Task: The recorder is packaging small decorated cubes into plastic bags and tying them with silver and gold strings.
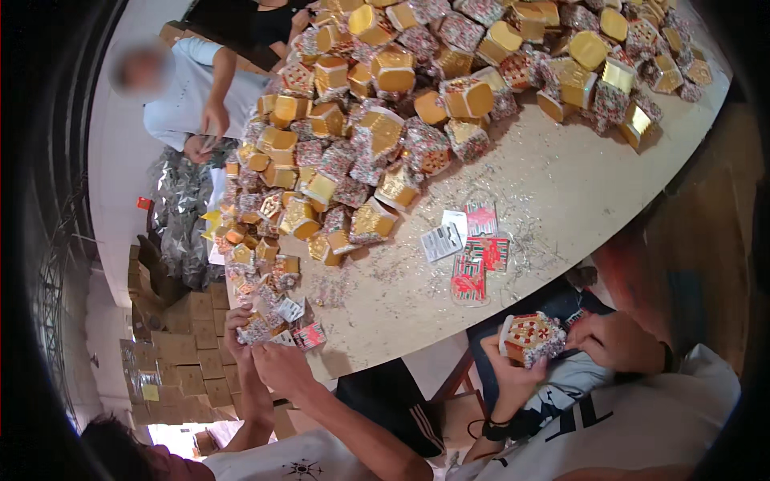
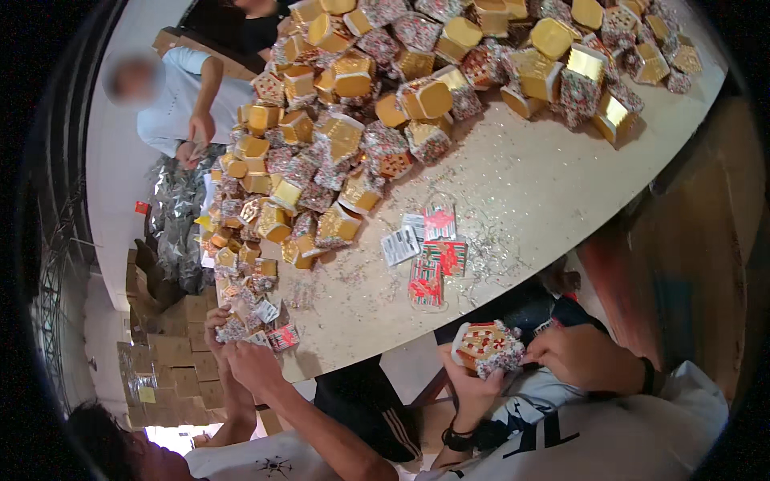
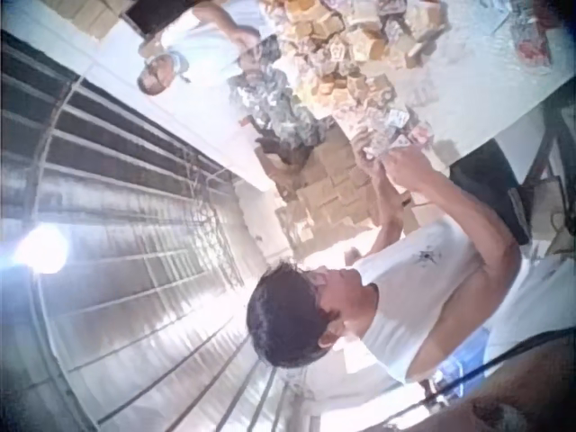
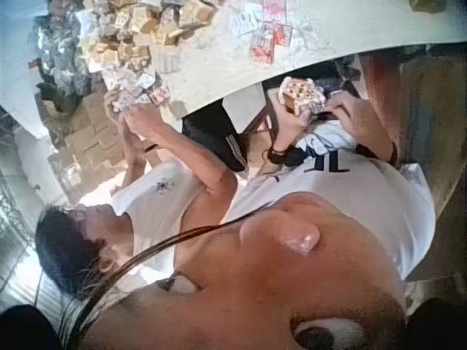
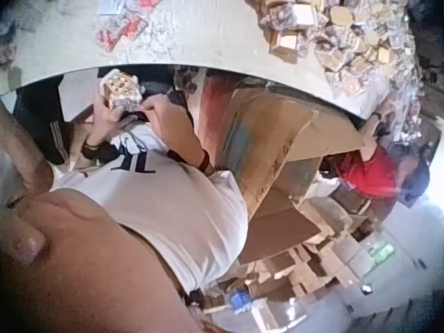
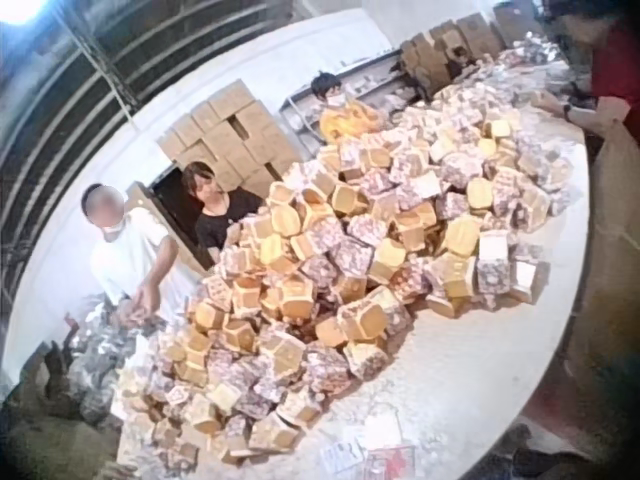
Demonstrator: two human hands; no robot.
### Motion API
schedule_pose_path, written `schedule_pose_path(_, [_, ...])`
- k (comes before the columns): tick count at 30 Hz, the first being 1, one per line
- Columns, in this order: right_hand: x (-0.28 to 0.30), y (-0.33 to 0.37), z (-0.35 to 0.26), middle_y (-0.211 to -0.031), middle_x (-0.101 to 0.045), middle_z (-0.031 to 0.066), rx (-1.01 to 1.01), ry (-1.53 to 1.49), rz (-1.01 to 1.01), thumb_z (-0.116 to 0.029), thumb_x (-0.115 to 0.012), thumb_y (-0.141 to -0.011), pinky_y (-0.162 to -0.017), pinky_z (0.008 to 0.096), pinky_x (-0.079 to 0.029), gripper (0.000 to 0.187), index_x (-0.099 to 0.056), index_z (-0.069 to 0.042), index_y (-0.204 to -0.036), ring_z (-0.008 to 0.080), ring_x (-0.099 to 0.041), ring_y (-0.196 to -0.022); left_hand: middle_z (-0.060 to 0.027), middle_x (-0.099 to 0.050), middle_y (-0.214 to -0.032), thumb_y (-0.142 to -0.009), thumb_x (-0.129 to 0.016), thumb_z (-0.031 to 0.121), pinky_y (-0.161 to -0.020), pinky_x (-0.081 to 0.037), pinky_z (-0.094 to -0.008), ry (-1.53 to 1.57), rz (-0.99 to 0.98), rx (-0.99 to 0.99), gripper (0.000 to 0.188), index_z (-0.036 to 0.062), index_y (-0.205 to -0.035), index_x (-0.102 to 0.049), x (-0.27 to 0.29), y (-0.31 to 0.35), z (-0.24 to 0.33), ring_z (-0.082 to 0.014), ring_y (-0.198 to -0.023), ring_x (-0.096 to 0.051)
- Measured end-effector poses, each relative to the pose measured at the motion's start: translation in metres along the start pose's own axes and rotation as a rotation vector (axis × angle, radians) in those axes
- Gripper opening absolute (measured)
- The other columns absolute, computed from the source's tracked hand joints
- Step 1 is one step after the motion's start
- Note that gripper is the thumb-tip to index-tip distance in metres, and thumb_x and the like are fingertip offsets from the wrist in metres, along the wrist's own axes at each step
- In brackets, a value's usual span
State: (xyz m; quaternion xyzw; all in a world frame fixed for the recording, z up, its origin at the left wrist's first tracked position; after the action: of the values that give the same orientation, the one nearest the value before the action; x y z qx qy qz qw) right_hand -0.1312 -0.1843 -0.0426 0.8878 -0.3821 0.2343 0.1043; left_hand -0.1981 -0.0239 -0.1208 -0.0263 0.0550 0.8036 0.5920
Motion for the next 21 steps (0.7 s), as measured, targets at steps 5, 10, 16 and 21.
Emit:
schedule_pose_path(5, [-0.011, -0.01, 0.013, -0.075, -0.059, 0.0124, 0.107, -0.037, 0.326, 0.003, -0.062, -0.076, -0.06, 0.0304, -0.05, 0.012, -0.06, 0.001, -0.088, 0.0241, -0.06, -0.063, -0.0113, -0.05, -0.121, -0.081, -0.062, 0.026, -0.095, -0.043, -0.0364, 0.42, 0.04, 0.301, 0.06, 0.004, -0.129, -0.032, -0.014, -0.005, -0.063, -0.0226, -0.111, -0.052])
schedule_pose_path(10, [-0.018, -0.026, 0.063, -0.073, -0.057, 0.0076, -0.259, -0.77, 0.299, 0.01, -0.065, -0.074, -0.053, 0.0228, -0.049, 0.023, -0.052, 0.003, -0.092, 0.0106, -0.057, -0.062, -0.0112, -0.046, -0.124, -0.083, -0.063, 0.029, -0.098, -0.041, -0.0389, 0.55, 0.07, 0.361, 0.062, 0.0074, -0.13, -0.03, -0.029, -0.011, -0.068, -0.0229, -0.114, -0.049])
schedule_pose_path(16, [-0.031, -0.024, 0.098, -0.075, -0.057, 0.0036, -0.222, -0.768, 0.334, 0.003, -0.076, -0.069, -0.059, 0.0193, -0.045, 0.028, -0.054, -0.003, -0.085, 0.0081, -0.057, -0.066, -0.0108, -0.046, -0.122, -0.085, -0.06, 0.017, -0.096, -0.043, -0.0365, 0.25, 0.12, 0.397, 0.054, 0.0075, -0.128, -0.029, -0.015, -0.009, -0.094, -0.0225, -0.112, -0.051])
schedule_pose_path(21, [-0.009, -0.014, 0.08, -0.087, -0.058, 0.006, -0.108, -0.464, 0.287, -0.011, -0.084, -0.061, -0.077, 0.0268, -0.044, 0.036, -0.058, -0.003, -0.085, 0.0146, -0.055, -0.085, -0.0111, -0.047, -0.122, -0.089, -0.054, 0.017, -0.095, -0.044, -0.0368, 0.278, 0.041, 0.391, 0.048, 0.0066, -0.129, -0.03, -0.026, -0.003, -0.088, -0.0236, -0.112, -0.051])
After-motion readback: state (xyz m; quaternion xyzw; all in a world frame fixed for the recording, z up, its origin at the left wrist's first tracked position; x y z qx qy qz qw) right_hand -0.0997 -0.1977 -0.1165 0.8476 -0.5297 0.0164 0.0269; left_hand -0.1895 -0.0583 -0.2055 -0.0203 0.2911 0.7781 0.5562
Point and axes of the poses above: each hand's wrist, its own y-axis away from the middle knuckle, its own x-axis out of the back of the hand, z = x × y, the point moved 5 cm from there along -y, towards the middle knuckle
